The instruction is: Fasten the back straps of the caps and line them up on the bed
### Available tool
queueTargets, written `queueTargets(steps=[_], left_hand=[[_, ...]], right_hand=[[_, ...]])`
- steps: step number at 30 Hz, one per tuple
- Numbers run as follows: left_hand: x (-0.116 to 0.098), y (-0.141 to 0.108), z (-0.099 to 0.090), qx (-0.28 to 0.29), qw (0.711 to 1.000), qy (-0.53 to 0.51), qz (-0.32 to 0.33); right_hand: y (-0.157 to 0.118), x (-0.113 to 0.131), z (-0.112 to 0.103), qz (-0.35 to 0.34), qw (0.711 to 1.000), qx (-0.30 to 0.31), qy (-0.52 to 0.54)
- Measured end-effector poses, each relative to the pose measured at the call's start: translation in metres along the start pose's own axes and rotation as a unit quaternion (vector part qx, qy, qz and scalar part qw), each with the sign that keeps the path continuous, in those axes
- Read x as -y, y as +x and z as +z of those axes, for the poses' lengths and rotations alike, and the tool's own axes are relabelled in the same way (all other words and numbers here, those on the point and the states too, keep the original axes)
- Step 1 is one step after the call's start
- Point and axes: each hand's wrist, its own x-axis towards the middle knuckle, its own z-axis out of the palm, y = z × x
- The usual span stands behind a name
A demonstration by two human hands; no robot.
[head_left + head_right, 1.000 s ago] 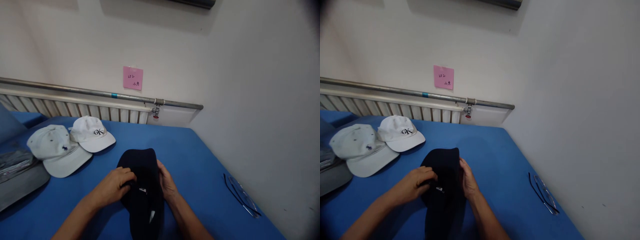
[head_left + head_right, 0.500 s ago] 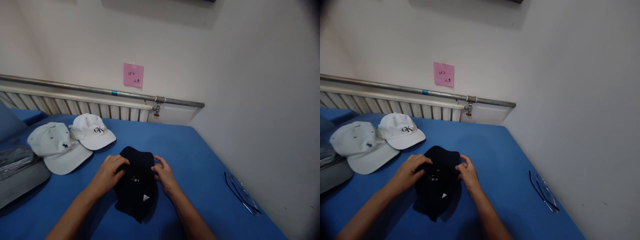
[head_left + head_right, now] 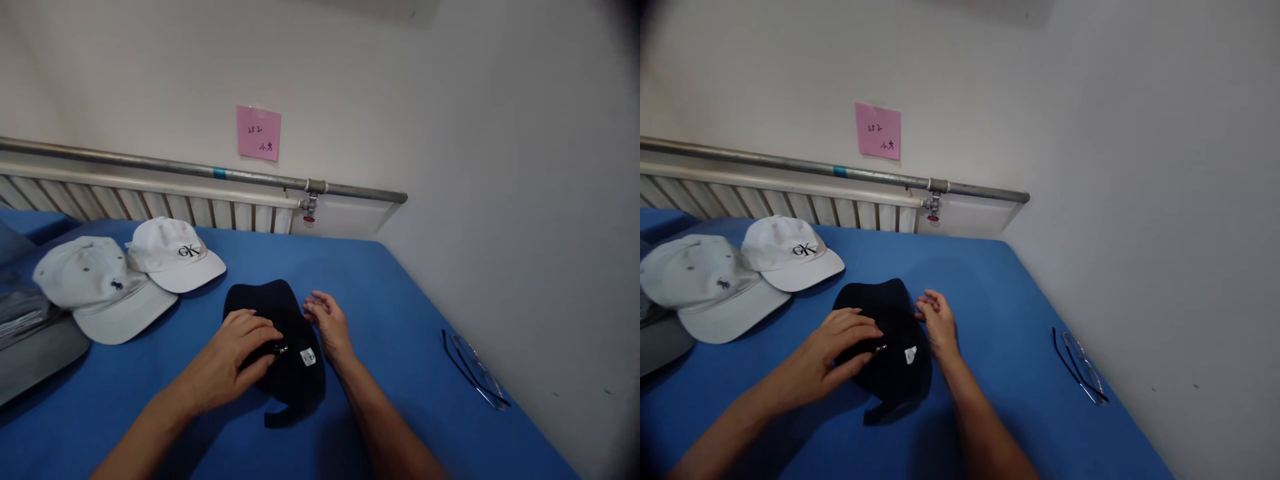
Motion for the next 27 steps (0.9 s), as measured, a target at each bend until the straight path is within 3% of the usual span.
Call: queueTargets(steps=[5,6,8,10,11,13,16,20,27], left_hand=[[0.001,0.001,0.002,0.009,0.999,-0.032,-0.018],[0.001,0.001,0.002,0.014,0.999,-0.036,-0.019],[0.0,0.002,0.002,0.02,0.999,-0.041,-0.021],[-0.001,0.003,0.001,0.019,0.999,-0.044,-0.025],[-0.002,0.003,0.0,0.016,0.998,-0.048,-0.028],[-0.002,0.004,-0.001,0.009,0.997,-0.062,-0.039],[-0.001,0.004,-0.004,-0.014,0.992,-0.102,-0.072],[0.0,0.001,-0.011,0.006,0.982,-0.146,-0.117],[0.0,-0.001,-0.017,0.032,0.969,-0.184,-0.162]], right_hand=[[-0.044,0.033,-0.013,-0.094,0.994,0.015,-0.054],[-0.058,0.041,-0.015,-0.17,0.978,0.054,-0.11],[-0.085,0.054,-0.016,-0.31,0.908,0.191,-0.209],[-0.108,0.058,-0.013,-0.358,0.814,0.341,-0.305],[-0.117,0.057,-0.01,-0.36,0.768,0.382,-0.368],[-0.128,0.051,-0.005,-0.379,0.691,0.382,-0.483],[-0.131,0.044,-0.002,-0.36,0.616,0.378,-0.59],[-0.128,0.046,-0.008,-0.349,0.582,0.378,-0.629],[-0.126,0.053,-0.013,-0.306,0.608,0.387,-0.622]])
